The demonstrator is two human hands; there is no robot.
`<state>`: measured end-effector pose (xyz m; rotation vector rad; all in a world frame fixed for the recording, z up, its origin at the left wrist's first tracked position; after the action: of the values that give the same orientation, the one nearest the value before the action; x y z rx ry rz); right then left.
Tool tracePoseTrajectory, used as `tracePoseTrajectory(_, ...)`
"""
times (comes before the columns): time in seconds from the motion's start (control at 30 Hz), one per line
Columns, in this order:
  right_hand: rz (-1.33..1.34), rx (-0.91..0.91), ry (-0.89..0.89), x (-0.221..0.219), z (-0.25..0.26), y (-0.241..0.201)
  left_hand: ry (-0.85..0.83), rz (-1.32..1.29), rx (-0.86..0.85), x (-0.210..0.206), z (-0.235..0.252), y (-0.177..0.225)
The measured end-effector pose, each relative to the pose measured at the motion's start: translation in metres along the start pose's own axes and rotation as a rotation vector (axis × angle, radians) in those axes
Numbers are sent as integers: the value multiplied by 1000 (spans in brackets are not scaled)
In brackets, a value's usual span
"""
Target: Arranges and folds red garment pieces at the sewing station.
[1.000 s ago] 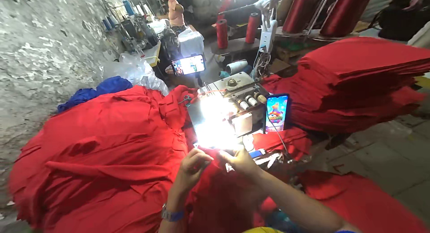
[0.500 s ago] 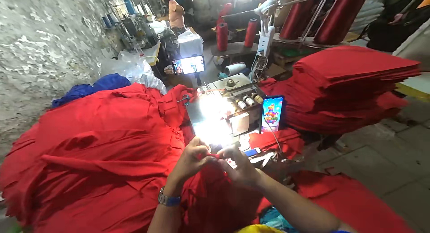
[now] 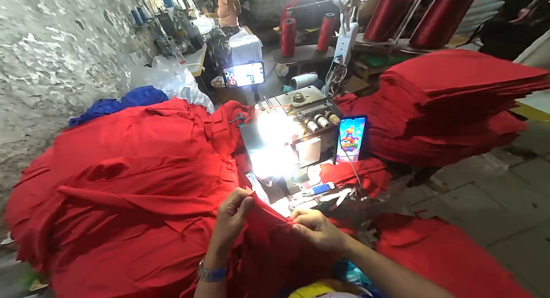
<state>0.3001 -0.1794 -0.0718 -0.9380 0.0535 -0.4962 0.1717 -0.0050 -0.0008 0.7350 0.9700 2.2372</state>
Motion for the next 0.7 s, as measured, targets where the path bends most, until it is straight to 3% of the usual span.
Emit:
tracePoseTrajectory(0.17,-18,167,120,15,41,-50,55,129,-358,8,43,68)
tracePoseTrajectory(0.27,-65,172,199,20,54,-43,39,260,-394,4,77,72)
tracePoseTrajectory(0.33,-123,138,256,26,58,-24,-3,328,-307,-7,100,41)
tracePoseTrajectory(0.5,-261,-38,318,40,65,14,-49,607,90,-42,122,-45)
tracePoseTrajectory(0.57,-254,-102,321,44,65,24,-56,684,261,-48,122,-55)
tracePoseTrajectory(0.7,-193,-170,288,49,55,31,85,854,227,-55,113,-42)
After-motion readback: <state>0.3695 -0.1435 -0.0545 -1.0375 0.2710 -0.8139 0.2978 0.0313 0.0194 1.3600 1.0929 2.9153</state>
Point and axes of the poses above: each hand's wrist, its own z-axis towards the middle knuckle, its own x-axis out of the back of the hand, y = z × x, the point moved 6 cm from there along z, towards the middle knuckle, and after that the axes turned 4 degrees about y, right-handed, at the moved point
